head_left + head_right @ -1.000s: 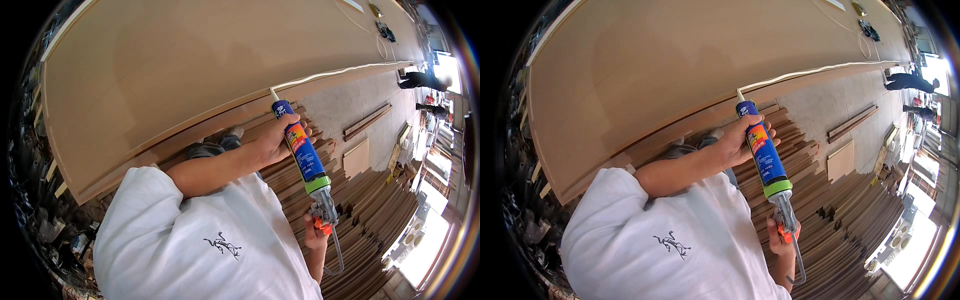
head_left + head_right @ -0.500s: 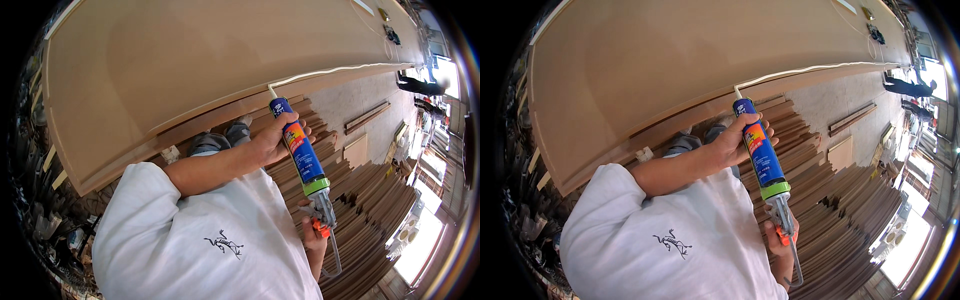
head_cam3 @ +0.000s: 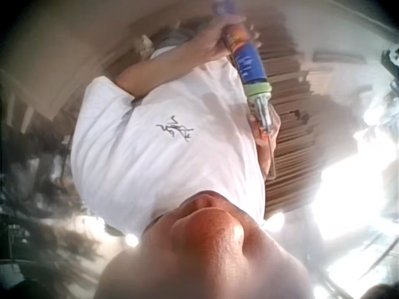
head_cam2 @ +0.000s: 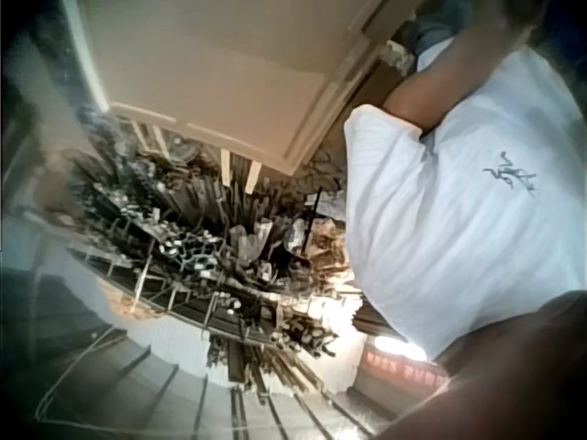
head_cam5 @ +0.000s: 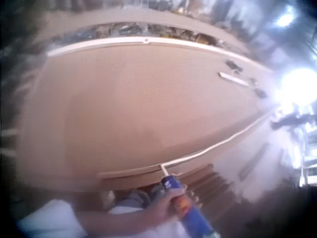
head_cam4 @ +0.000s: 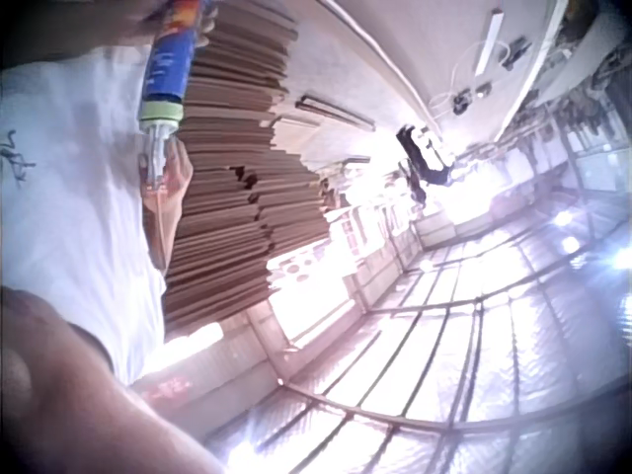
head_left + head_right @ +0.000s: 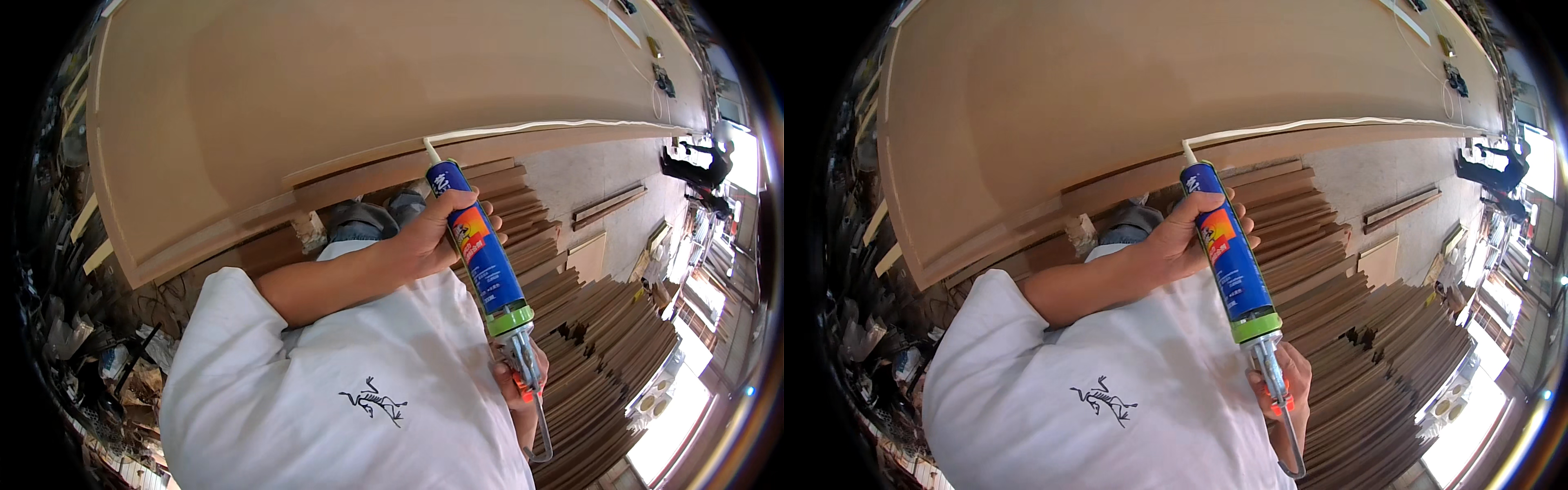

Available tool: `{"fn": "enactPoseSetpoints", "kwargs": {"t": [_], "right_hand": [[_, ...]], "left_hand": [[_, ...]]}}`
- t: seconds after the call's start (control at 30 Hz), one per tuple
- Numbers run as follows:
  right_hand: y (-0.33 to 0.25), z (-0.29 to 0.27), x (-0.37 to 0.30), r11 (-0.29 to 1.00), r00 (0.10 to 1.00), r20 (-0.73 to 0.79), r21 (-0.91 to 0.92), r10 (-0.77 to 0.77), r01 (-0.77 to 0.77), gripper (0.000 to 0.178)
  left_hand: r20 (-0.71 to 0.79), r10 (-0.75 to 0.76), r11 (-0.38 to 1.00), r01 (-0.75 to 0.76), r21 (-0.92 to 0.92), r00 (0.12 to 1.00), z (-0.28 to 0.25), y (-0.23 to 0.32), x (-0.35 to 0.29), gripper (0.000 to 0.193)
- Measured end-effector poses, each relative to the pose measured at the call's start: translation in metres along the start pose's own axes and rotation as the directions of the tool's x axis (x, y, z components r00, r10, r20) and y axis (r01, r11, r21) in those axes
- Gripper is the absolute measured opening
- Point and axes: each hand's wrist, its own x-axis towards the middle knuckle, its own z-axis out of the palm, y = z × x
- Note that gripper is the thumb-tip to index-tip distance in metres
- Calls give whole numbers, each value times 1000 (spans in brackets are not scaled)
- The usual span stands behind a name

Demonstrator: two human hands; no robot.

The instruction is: The person assembles a large wooden panel by applying adhesive along its edge and attaching a thin wooden strip. They use a pneumatic nail gun to secure the strip in place, repeating the process along the length of the panel.

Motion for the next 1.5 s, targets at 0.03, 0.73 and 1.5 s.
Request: {"fn": "enactPoseSetpoints", "kwargs": {"t": [0.03,0.73,1.5], "right_hand": [[-12,1,8,996,999,12,-73,-43,44,45],[-34,19,66,923,881,295,13,-370,384,60],[29,69,109,746,874,29,535,-486,397,66]], "left_hand": [[9,9,1000,-9,-3,1000,-3,3,-9,32],[-10,363,928,-362,-88,932,-32,31,-137,25],[21,438,899,-438,-6,899,0,75,-103,28]]}}
